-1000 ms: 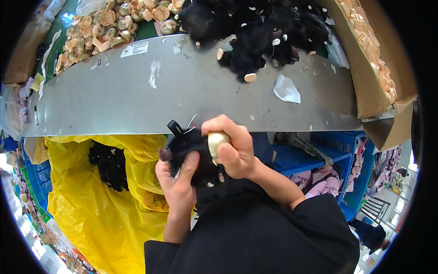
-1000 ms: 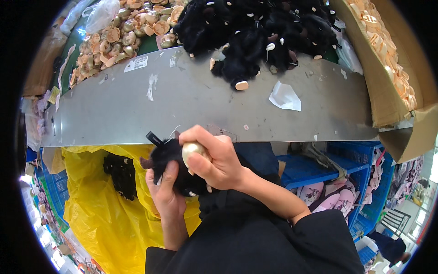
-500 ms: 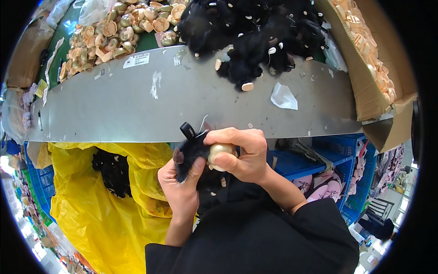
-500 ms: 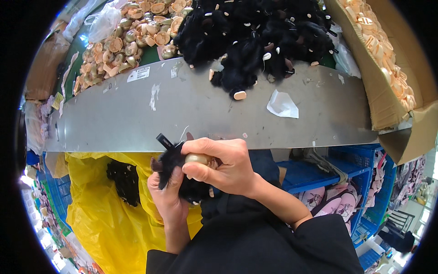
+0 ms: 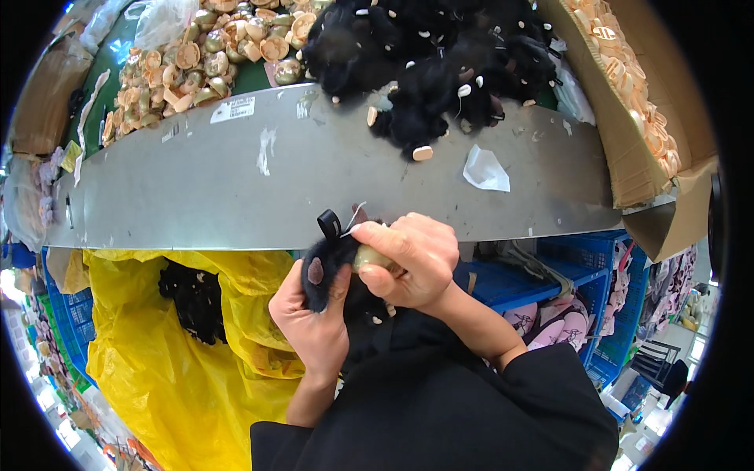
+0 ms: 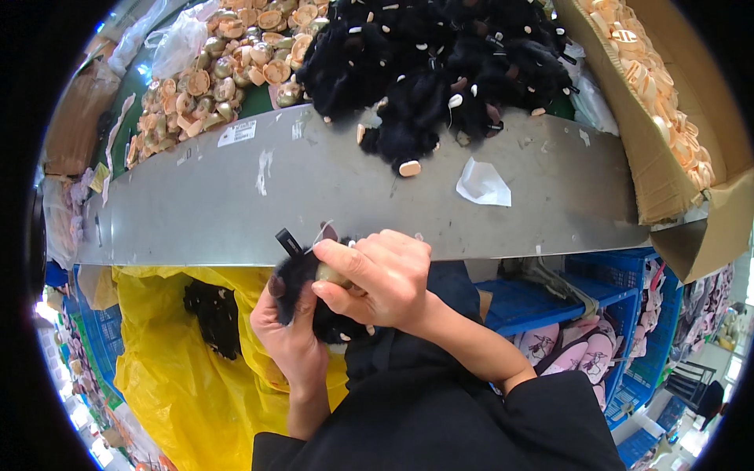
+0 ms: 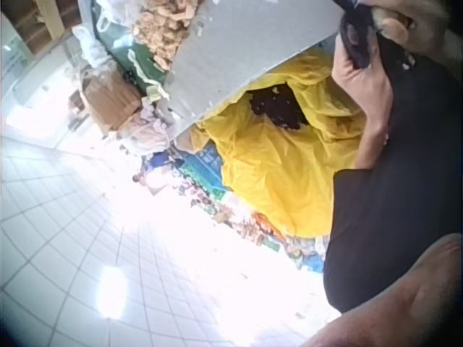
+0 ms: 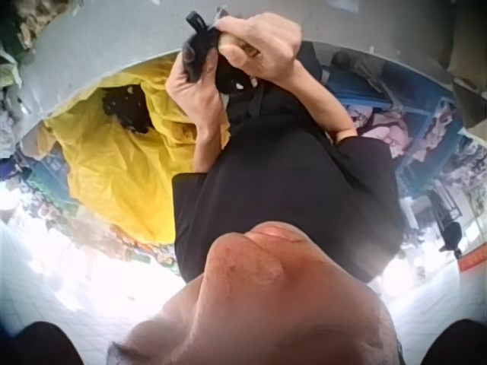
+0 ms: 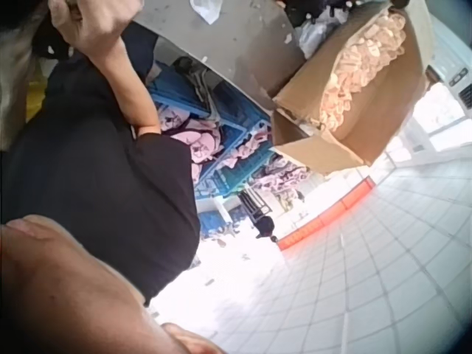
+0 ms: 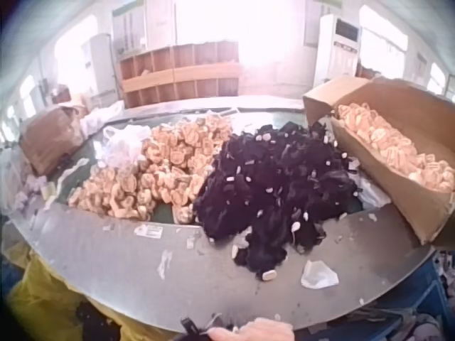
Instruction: The person repeatedly picks up black hair scrunchies and beige plastic hair clips from a metal table, inserts the clip into the scrunchie, and places the assembled unit back on the table. The process is repeated continuously with no other tools or secondary actions shown.
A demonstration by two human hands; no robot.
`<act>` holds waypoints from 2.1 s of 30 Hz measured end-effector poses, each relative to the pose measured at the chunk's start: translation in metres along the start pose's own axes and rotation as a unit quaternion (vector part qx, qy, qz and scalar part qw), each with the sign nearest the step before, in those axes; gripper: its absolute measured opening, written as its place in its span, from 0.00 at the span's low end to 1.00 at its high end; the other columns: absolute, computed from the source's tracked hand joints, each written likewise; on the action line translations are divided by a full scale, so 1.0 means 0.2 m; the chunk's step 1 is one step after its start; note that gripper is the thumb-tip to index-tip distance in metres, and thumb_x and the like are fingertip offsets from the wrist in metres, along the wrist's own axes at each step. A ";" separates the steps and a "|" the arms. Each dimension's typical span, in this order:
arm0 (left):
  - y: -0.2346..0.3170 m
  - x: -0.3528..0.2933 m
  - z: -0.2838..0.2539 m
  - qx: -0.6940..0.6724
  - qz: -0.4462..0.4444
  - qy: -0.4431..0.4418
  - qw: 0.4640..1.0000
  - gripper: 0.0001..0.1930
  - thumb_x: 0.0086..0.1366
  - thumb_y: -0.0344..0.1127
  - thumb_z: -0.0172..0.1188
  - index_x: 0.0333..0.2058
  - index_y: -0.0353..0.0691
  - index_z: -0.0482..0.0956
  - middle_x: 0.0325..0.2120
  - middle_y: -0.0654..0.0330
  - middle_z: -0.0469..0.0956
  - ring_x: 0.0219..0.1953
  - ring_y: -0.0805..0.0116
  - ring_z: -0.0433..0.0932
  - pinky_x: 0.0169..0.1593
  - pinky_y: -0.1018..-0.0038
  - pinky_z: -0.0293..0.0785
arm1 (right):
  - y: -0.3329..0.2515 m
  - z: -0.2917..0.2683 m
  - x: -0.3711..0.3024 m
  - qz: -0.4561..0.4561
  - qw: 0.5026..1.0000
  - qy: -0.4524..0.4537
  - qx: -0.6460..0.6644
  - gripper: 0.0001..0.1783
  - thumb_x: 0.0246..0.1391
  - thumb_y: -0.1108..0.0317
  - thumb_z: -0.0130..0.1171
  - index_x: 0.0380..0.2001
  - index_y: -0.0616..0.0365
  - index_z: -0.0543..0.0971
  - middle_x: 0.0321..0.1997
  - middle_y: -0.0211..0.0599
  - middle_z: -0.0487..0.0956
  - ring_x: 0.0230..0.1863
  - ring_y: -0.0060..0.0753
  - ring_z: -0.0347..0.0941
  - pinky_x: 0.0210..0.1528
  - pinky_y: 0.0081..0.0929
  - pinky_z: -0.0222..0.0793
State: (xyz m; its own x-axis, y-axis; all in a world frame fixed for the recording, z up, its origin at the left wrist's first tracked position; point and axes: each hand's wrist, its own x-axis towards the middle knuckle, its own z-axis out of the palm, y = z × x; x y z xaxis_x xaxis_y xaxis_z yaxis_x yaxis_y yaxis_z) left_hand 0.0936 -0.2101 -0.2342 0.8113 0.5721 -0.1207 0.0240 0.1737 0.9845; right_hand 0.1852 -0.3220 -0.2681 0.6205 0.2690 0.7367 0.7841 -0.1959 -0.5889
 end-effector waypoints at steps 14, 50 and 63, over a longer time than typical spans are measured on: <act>-0.04 0.07 0.13 -0.103 -0.017 -0.116 0.988 0.11 0.65 0.24 0.69 0.39 0.38 0.73 0.35 0.70 0.75 0.36 0.86 0.69 0.41 0.87 0.66 | 0.05 -0.06 0.02 0.053 0.992 0.008 -0.111 0.15 0.60 0.62 0.64 0.43 0.63 0.86 0.19 0.35 0.77 0.16 0.34 0.70 0.22 0.28 0.65; 0.08 0.07 -0.21 -0.138 0.004 -0.292 0.946 0.19 0.55 0.37 0.74 0.41 0.37 0.75 0.47 0.56 0.65 0.48 0.66 0.68 0.55 0.71 0.65 | -0.28 -0.23 0.09 0.143 0.930 -0.222 0.255 0.16 0.42 0.76 0.72 0.33 0.66 0.77 0.42 0.43 0.72 0.44 0.43 0.68 0.45 0.33 0.67; 0.08 -0.05 -0.07 0.044 0.124 -0.100 0.986 0.09 0.59 0.28 0.67 0.32 0.38 0.73 0.35 0.59 0.68 0.38 0.66 0.68 0.45 0.73 0.66 | -0.23 -0.16 0.11 0.063 0.988 -0.082 0.112 0.15 0.28 0.80 0.66 0.27 0.62 0.78 0.34 0.39 0.74 0.25 0.36 0.70 0.24 0.23 0.65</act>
State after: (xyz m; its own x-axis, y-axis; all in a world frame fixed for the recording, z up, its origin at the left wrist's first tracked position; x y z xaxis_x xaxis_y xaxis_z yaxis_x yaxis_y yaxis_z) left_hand 0.0777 -0.2007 -0.2194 0.8975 0.4165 0.1450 -0.1470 -0.0275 0.9888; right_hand 0.1629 -0.3368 -0.2135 0.6872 0.4090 0.6004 0.6671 -0.0281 -0.7444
